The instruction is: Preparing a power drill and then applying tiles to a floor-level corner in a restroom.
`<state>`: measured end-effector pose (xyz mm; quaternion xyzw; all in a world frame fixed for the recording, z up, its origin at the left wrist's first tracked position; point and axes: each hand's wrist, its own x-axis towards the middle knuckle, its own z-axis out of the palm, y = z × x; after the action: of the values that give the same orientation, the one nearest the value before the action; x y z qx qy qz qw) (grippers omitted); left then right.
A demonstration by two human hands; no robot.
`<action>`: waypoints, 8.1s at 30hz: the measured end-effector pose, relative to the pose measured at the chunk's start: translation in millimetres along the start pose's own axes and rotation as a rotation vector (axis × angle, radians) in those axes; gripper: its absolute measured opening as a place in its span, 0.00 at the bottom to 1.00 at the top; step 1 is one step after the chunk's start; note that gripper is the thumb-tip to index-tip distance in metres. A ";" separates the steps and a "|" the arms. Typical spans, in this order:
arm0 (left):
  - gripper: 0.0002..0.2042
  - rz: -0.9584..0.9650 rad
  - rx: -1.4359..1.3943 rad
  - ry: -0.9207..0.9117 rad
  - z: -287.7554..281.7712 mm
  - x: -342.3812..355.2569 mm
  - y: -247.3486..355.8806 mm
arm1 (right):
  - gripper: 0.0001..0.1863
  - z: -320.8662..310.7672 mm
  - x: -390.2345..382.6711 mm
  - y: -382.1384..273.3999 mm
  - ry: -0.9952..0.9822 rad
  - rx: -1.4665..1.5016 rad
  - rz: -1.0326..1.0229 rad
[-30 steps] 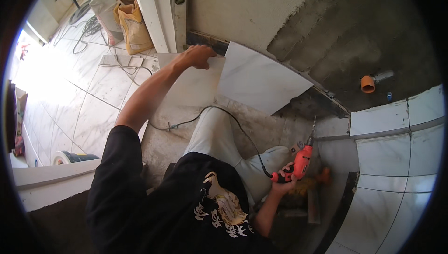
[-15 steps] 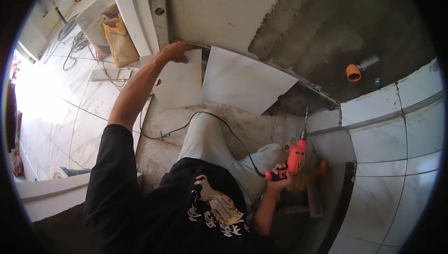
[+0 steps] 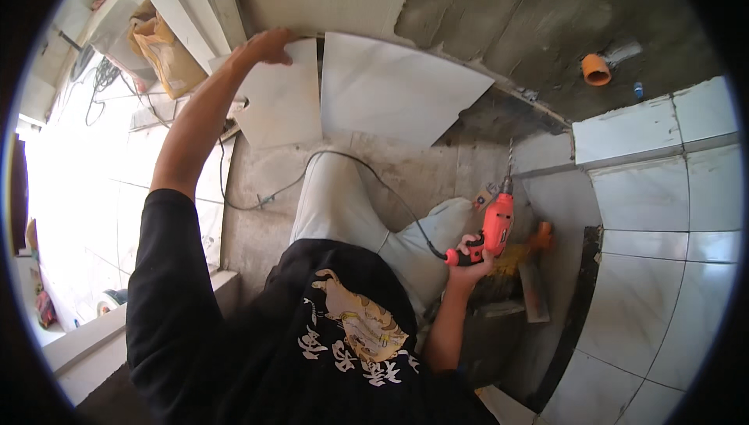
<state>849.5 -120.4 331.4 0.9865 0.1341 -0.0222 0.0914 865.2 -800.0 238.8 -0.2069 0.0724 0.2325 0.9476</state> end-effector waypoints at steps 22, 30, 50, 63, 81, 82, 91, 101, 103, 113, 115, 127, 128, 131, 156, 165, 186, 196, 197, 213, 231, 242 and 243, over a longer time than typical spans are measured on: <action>0.20 -0.010 0.112 0.164 -19.1 -19.5 10.8 | 0.24 1.6 8.2 -1.6 0.045 -0.015 0.001; 0.14 -0.867 -0.568 1.344 52.8 -201.0 -45.3 | 0.26 21.6 2.9 8.2 0.010 -0.092 -0.081; 0.13 -0.697 0.071 0.358 146.7 -200.9 -130.5 | 0.27 25.0 1.0 6.6 0.112 -0.178 -0.013; 0.19 -0.393 0.165 -0.449 184.4 -130.3 -211.8 | 0.27 52.1 -9.9 22.4 0.184 -0.254 -0.146; 0.09 -0.265 0.061 -0.390 199.2 -142.4 -228.5 | 0.29 42.9 -0.5 18.3 0.189 -0.214 -0.070; 0.09 -0.258 0.062 -0.389 199.6 -138.6 -219.4 | 0.29 42.9 -1.1 17.7 0.173 -0.216 -0.078; 0.14 -0.374 0.136 -0.397 184.1 -141.2 -195.9 | 0.28 35.2 -0.2 12.0 0.169 -0.216 -0.066; 0.15 -0.360 0.190 -0.359 174.1 -158.6 -169.0 | 0.29 30.1 0.7 8.5 0.153 -0.171 -0.044; 0.17 -0.411 0.218 -0.390 176.5 -151.3 -163.9 | 0.29 29.9 2.7 7.2 0.152 -0.173 -0.045; 0.16 -0.369 0.163 -0.439 175.6 -141.9 -171.6 | 0.29 22.2 -0.4 3.3 0.170 -0.151 -0.052; 0.15 -0.345 0.106 -0.396 179.0 -147.2 -181.0 | 0.29 21.8 0.6 1.3 0.147 -0.182 -0.058; 0.18 -0.468 -0.112 -0.331 176.3 -182.3 -179.9 | 0.28 39.3 -1.0 12.7 0.176 -0.251 -0.053; 0.18 -0.383 -0.107 -0.247 187.3 -190.7 -197.9 | 0.28 37.3 0.9 12.9 0.176 -0.245 -0.048; 0.13 -0.208 -0.151 -0.049 203.6 -184.9 -196.3 | 0.26 31.5 2.0 6.2 0.163 -0.243 -0.013; 0.10 -0.388 -0.347 0.591 212.1 -254.4 20.4 | 0.24 46.7 0.7 21.8 0.281 -0.126 -0.227; 0.16 0.085 -1.337 -0.069 120.5 -149.1 348.6 | 0.33 35.9 -0.3 21.0 0.056 -0.113 -0.100; 0.14 -0.233 -2.068 -0.225 82.2 -137.1 376.0 | 0.34 63.0 -25.4 62.7 -0.047 -0.479 0.310; 0.16 -0.128 -2.206 -0.106 102.7 -130.5 408.7 | 0.30 26.0 -19.0 35.3 -0.102 -0.431 0.413; 0.16 -0.133 -2.214 -0.080 105.1 -130.5 406.6 | 0.29 26.4 -16.4 33.6 -0.136 -0.421 0.425; 0.15 -0.343 -2.154 -0.254 139.3 -115.9 414.2 | 0.42 17.4 -21.3 35.2 -0.113 -0.412 0.326; 0.17 -0.279 -2.189 -0.108 141.4 -118.4 417.3 | 0.21 6.3 -12.9 29.1 0.049 -0.486 0.444; 0.24 -0.090 -1.667 -0.285 112.9 -131.7 323.8 | 0.28 20.0 -21.1 19.9 -0.032 -0.350 0.321; 0.18 -0.024 -1.770 -0.144 110.9 -140.8 287.6 | 0.29 25.4 -24.8 16.1 -0.027 -0.350 0.246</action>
<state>789.0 -450.2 282.2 0.5489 0.1065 0.0268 0.8286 836.8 -786.3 261.7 -0.3550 0.0428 0.3581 0.8625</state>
